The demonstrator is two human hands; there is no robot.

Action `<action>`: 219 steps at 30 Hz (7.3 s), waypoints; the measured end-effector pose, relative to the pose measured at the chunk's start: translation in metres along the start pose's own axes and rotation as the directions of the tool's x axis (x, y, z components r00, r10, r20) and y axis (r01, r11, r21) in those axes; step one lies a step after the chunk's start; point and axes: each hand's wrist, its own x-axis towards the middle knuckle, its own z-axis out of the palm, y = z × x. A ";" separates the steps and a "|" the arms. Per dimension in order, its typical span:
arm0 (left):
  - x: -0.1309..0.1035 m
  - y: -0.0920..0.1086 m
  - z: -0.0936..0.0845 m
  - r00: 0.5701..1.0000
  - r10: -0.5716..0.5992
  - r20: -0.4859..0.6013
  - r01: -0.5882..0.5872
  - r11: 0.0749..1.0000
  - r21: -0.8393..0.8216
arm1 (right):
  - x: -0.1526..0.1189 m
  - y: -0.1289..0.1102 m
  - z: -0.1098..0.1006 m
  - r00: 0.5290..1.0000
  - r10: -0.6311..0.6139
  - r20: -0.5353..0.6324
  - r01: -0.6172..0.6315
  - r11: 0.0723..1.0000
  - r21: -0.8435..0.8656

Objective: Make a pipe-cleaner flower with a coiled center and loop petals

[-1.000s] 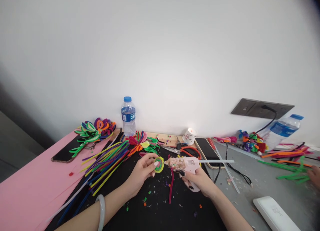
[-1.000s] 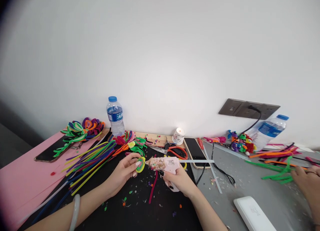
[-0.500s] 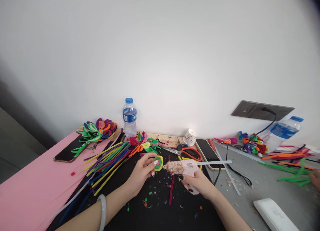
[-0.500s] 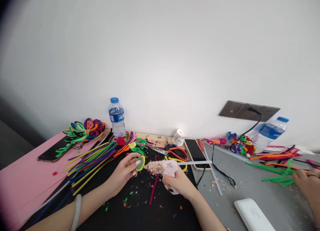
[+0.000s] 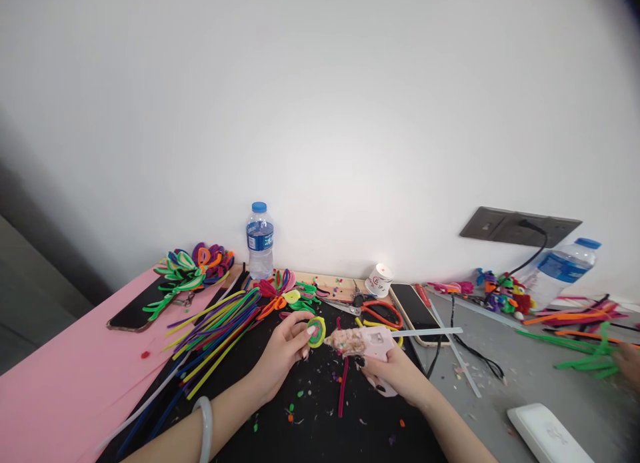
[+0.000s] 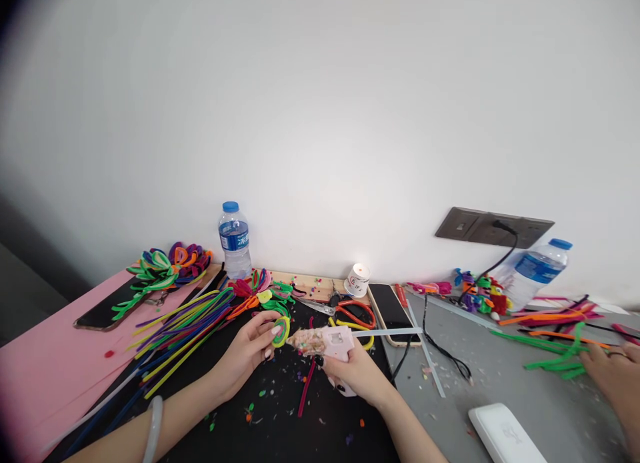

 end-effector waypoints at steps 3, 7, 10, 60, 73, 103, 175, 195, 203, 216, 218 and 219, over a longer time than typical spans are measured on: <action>0.000 0.000 0.001 1.000 0.001 -0.002 -0.001 1.000 0.006 | 0.001 0.002 -0.001 1.000 -0.001 -0.009 0.001 1.000 -0.002; 0.001 0.000 0.000 1.000 -0.007 0.011 0.007 1.000 0.007 | 0.003 0.005 -0.004 1.000 0.010 -0.019 -0.009 1.000 0.023; 0.000 0.000 -0.001 1.000 -0.009 0.020 0.009 1.000 0.008 | 0.005 0.009 -0.005 0.999 -0.021 -0.027 0.022 0.999 0.048; 0.001 0.002 0.001 1.000 -0.024 -0.003 0.024 1.000 -0.015 | 0.003 0.005 -0.003 0.999 -0.022 -0.047 0.020 0.999 -0.040; 0.002 0.000 0.000 0.999 -0.029 0.017 0.029 0.999 -0.018 | 0.004 0.004 -0.003 0.996 -0.036 -0.080 0.033 0.999 -0.040; 0.000 0.002 0.002 0.999 -0.026 -0.027 0.026 0.999 -0.031 | 0.002 0.006 0.000 0.999 -0.022 -0.039 0.020 0.997 -0.072; 0.001 0.002 0.002 0.999 -0.033 -0.022 0.033 0.999 -0.030 | 0.002 0.007 -0.004 1.000 0.003 -0.009 -0.004 0.996 -0.092; 0.003 0.000 0.003 0.999 -0.006 -0.052 0.005 1.000 -0.018 | -0.005 -0.011 0.003 0.996 -0.084 0.013 0.085 0.979 -0.183; 0.003 0.002 0.004 0.998 -0.010 -0.065 0.009 1.000 -0.020 | -0.003 -0.006 0.001 0.995 -0.104 0.009 0.103 0.970 -0.218; 0.002 0.002 0.004 0.999 -0.009 -0.043 0.008 1.000 -0.021 | -0.004 -0.007 0.000 0.991 -0.129 -0.042 0.118 0.973 -0.200; 0.002 0.002 0.003 0.999 -0.011 -0.045 0.010 1.000 -0.021 | -0.004 -0.007 0.001 0.989 -0.135 -0.056 0.122 0.973 -0.195; 0.002 0.001 0.003 0.999 -0.013 -0.044 0.012 1.000 -0.022 | -0.004 -0.007 0.001 0.990 -0.126 -0.062 0.112 0.975 -0.190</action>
